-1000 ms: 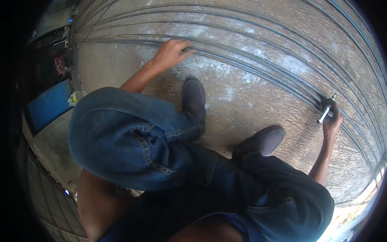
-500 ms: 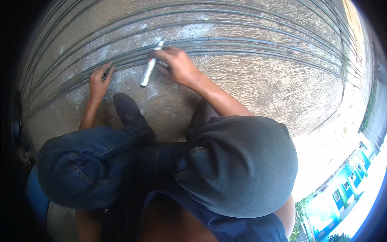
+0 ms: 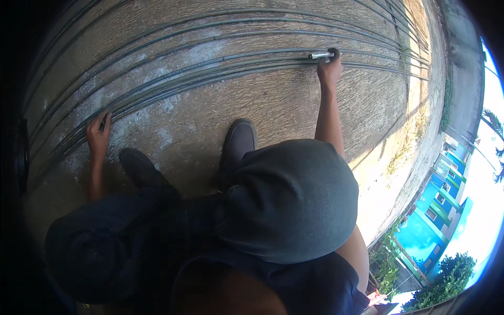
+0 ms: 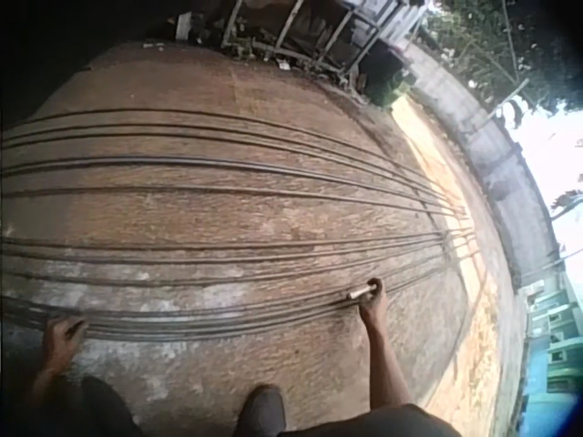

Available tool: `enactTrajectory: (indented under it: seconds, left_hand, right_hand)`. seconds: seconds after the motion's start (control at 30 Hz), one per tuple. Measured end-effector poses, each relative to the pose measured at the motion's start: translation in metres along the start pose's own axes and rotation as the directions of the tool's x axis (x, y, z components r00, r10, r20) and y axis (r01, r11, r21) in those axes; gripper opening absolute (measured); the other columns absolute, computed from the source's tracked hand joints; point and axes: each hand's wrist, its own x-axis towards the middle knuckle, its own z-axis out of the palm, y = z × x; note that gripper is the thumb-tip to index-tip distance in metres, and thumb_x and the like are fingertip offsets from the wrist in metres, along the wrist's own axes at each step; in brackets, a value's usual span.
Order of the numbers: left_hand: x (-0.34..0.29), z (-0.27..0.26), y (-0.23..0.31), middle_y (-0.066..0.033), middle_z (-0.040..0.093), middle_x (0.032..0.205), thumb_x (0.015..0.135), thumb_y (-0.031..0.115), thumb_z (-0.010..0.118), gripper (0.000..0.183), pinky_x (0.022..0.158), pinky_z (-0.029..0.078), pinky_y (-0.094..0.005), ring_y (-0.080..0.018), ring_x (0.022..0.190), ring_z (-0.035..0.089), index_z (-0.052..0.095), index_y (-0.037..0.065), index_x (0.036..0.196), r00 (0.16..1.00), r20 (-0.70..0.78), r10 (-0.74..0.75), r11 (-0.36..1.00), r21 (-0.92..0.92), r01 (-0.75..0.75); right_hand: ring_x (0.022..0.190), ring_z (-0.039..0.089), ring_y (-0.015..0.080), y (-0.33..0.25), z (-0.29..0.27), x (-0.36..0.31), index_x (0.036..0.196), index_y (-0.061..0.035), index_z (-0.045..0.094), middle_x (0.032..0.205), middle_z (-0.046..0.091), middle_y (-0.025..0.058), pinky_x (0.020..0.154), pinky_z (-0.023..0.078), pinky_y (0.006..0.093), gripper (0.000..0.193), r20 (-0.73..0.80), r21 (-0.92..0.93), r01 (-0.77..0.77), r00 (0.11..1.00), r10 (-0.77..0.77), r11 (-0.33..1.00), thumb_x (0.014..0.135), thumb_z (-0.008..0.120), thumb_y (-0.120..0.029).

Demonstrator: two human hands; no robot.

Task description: The recorder marks lengths on metal rods using a marker and moves them to organize the bundle.

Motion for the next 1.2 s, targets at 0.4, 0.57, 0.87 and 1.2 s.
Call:
enactTrajectory:
  seconds: [0.4,0.57,0.87,1.2]
  left_hand:
    - [0.002,0.008,0.012,-0.0144,0.073,0.095,0.087,0.013,0.075,0.021,0.076,0.051,-0.0399,-0.0303,0.08,0.065,0.073,0.003,0.106,0.994,-0.103,0.028,0.999,-0.03,-0.031]
    - [-0.012,-0.003,-0.012,-0.0155,0.073,0.092,0.091,0.018,0.072,0.026,0.072,0.052,-0.041,-0.0325,0.076,0.066,0.071,0.005,0.113,0.982,-0.161,-0.1,0.992,0.062,0.111]
    - [-0.041,-0.04,-0.094,-0.0147,0.073,0.088,0.094,0.02,0.07,0.023,0.071,0.055,-0.0377,-0.0329,0.076,0.07,0.073,0.003,0.11,0.847,-0.439,-0.3,0.931,0.057,0.36]
    - [-0.016,-0.012,-0.01,-0.0136,0.071,0.102,0.088,0.014,0.076,0.019,0.077,0.054,-0.0393,-0.0311,0.093,0.069,0.074,0.002,0.103,0.926,-0.365,-0.095,0.983,0.114,0.145]
  right_hand:
    - [0.108,0.065,0.0412,0.049,0.01,0.033,0.122,-0.0089,0.061,0.114,0.068,0.0228,0.095,0.049,0.045,0.054,-0.027,-0.19,-0.171,0.985,0.169,0.967,0.073,0.071,-0.028]
    - [0.106,0.065,0.0423,0.001,0.029,0.0,0.121,-0.0059,0.059,0.112,0.067,0.0243,0.094,0.049,0.0458,0.054,-0.04,-0.098,-0.157,0.987,0.154,0.983,0.073,0.072,-0.026]
    - [0.095,0.069,0.0346,-0.132,0.056,-0.096,0.117,-0.0036,0.056,0.102,0.069,0.0216,0.085,0.051,0.0404,0.039,0.014,0.241,-0.095,0.995,0.095,0.966,0.08,0.067,-0.007]
    - [0.083,0.071,0.0298,-0.18,0.055,-0.128,0.107,-0.0026,0.06,0.091,0.069,0.0172,0.073,0.055,0.0383,0.031,-0.006,0.306,0.178,0.983,-0.185,0.935,0.078,0.068,0.0]
